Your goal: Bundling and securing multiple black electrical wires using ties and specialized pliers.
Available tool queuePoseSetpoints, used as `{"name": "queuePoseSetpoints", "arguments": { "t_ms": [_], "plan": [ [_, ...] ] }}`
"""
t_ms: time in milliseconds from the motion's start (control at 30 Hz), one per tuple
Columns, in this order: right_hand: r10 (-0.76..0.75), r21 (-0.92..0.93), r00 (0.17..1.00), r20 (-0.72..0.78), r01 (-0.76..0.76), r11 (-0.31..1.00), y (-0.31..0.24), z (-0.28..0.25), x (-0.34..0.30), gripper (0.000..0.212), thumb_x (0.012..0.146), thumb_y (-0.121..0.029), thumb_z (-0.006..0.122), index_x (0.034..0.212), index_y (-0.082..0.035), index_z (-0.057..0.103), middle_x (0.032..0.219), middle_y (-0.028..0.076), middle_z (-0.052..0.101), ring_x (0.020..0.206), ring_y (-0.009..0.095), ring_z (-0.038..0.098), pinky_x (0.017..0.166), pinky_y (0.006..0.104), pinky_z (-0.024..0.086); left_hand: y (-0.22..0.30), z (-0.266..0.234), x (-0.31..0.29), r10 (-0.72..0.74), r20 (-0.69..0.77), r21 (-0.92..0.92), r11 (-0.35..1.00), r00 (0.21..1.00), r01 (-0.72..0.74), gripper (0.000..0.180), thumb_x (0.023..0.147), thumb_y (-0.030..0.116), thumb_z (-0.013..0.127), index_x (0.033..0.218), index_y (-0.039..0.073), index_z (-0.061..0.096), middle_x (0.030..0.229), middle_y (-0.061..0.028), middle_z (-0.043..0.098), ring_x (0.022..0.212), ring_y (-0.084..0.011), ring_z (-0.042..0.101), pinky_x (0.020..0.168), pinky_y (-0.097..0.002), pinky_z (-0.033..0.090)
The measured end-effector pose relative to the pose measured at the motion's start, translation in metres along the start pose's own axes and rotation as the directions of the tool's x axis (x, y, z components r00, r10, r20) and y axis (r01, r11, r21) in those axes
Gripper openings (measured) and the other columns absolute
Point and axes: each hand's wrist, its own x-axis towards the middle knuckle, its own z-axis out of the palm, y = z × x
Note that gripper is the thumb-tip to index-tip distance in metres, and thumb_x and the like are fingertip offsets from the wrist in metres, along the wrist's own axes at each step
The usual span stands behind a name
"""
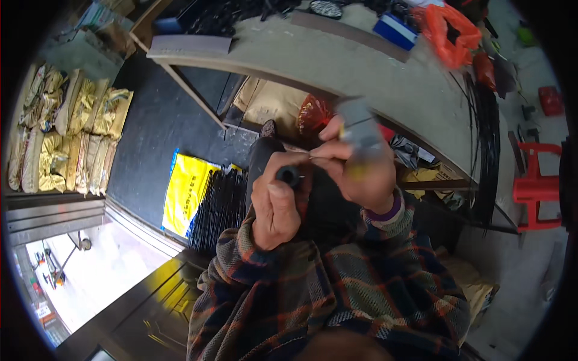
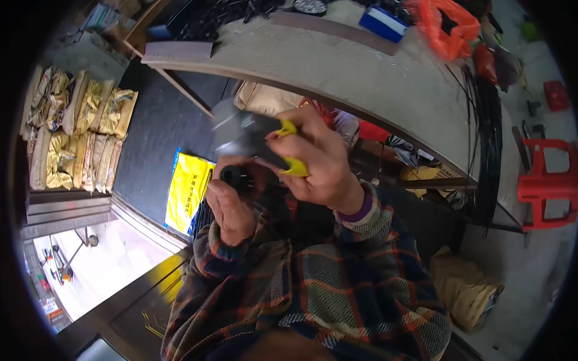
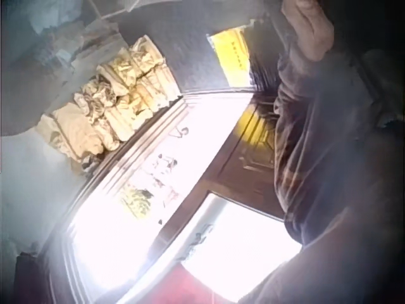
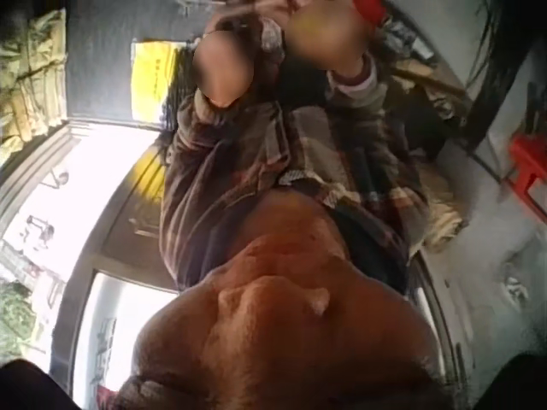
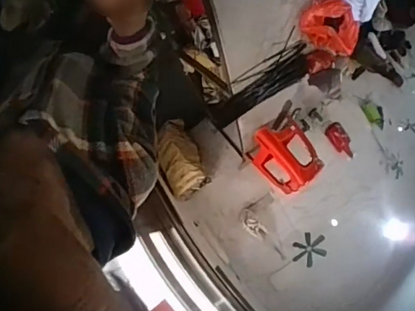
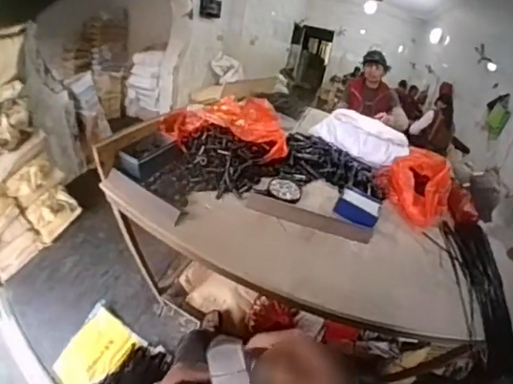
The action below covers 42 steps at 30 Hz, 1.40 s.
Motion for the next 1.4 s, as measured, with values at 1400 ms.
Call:
{"name": "queuePoseSetpoints", "arguments": {
  "t_ms": [1400],
  "plan": [
    [0.336,0.474,0.941,-0.035,-0.281,0.834,-0.029,0.053,-0.031,0.017,0.07,-0.001,0.075,0.084,-0.003,0.067,0.084,0.006,0.056,0.076,0.013,0.054,0.067,0.0252,0.044,-0.019,-0.014,-0.024,0.105,-0.111,0.16,0.983,0.988,-0.086,0.061,0.094,0.054,0.026,0.101,-0.002,0.049,0.074,-0.0075,0.053,0.061,-0.0127,0.05,0.056,-0.0267,0.038]
  ]
}}
